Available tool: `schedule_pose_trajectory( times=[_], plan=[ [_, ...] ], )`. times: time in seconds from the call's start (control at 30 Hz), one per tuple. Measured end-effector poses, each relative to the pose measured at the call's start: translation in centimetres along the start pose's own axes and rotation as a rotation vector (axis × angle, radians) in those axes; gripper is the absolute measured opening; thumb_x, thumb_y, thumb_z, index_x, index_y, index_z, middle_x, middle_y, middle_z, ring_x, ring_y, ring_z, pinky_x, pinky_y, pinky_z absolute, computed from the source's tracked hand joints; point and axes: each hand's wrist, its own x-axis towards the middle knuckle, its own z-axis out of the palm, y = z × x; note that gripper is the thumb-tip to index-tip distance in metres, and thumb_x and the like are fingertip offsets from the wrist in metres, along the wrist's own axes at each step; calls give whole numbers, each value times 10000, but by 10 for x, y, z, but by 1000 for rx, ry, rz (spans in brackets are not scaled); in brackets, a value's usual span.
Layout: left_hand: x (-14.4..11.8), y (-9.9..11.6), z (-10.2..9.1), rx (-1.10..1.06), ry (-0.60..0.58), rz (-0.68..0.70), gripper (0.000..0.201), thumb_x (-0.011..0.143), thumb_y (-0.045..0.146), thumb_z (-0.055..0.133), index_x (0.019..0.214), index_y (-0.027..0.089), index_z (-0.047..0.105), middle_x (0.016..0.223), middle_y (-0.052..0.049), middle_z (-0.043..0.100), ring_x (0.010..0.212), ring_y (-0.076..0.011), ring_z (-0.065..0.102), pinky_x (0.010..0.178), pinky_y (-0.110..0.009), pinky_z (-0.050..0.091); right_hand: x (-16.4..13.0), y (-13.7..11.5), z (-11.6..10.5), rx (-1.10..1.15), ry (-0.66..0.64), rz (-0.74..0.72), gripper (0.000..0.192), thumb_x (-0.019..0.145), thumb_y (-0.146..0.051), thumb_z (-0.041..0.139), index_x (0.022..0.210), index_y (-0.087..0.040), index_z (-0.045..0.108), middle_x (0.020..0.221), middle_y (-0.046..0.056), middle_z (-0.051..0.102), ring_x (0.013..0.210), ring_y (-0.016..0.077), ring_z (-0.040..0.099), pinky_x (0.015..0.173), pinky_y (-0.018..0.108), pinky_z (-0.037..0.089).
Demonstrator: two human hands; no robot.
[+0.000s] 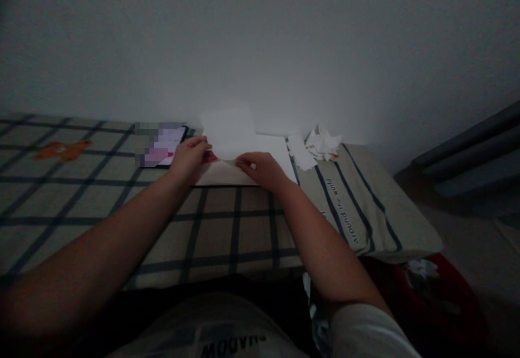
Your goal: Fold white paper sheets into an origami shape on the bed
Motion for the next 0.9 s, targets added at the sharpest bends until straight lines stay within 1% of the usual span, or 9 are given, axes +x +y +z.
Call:
schedule_pose_trajectory(
  times=[0.1,0.2,0.27,0.4,0.5,0.6,0.67,0.77,0.9],
  plan=[
    [0,1,-1,25,1,28,78,616,109,603,654,172,630,609,25,553,520,-88,530,517,-212,518,1,0,0,45,68,18,167,898,-310,628,888,-190,744,848,45,746,730,160,640,686,293,471],
    [-1,2,-2,24,-24,61,77,597,124,591,639,181,622,640,23,562,552,-93,537,506,-202,509,3,4,0,7,130,-61,119,869,-293,674,840,-199,741,847,54,704,807,179,629,774,329,491],
    [-2,2,-2,24,-32,82,94,587,127,583,648,186,623,661,24,576,573,-101,551,495,-198,503,4,8,0,-63,184,-79,84,841,-298,711,827,-225,748,942,69,673,912,204,608,858,378,485],
    [-4,4,-2,60,-36,125,82,586,137,572,636,185,617,649,27,576,568,-109,557,508,-214,512,3,14,1,-146,315,29,55,794,-318,763,803,-263,763,1280,81,587,1202,270,522,1038,497,397],
    [-4,4,-4,111,-57,169,80,599,143,554,623,185,618,634,24,581,565,-116,574,525,-219,507,2,17,-1,-84,303,125,106,796,-353,758,831,-253,765,1471,78,480,1370,296,424,1120,538,317],
    [-4,3,-5,132,-83,213,125,611,141,543,656,190,649,649,19,597,572,-119,576,542,-219,496,3,18,-4,17,259,205,178,805,-396,740,865,-229,758,1530,106,429,1419,296,388,1142,556,286],
    [-3,3,-6,136,-100,244,160,619,139,542,688,194,675,682,13,613,590,-116,566,562,-217,491,3,17,-4,77,235,213,193,810,-399,733,860,-213,751,1510,126,454,1410,288,405,1141,545,293],
    [-4,4,-7,131,-108,268,165,630,144,547,701,198,685,716,6,615,620,-118,548,578,-211,482,5,17,-4,149,220,157,184,825,-393,719,825,-211,738,1356,119,582,1281,259,531,1089,500,374],
    [-6,9,-5,91,-113,267,127,642,161,557,696,197,667,726,2,591,659,-124,537,590,-208,481,6,16,-3,168,275,147,203,817,-424,708,803,-223,730,1061,73,672,1006,211,622,886,406,497]
  ],
)
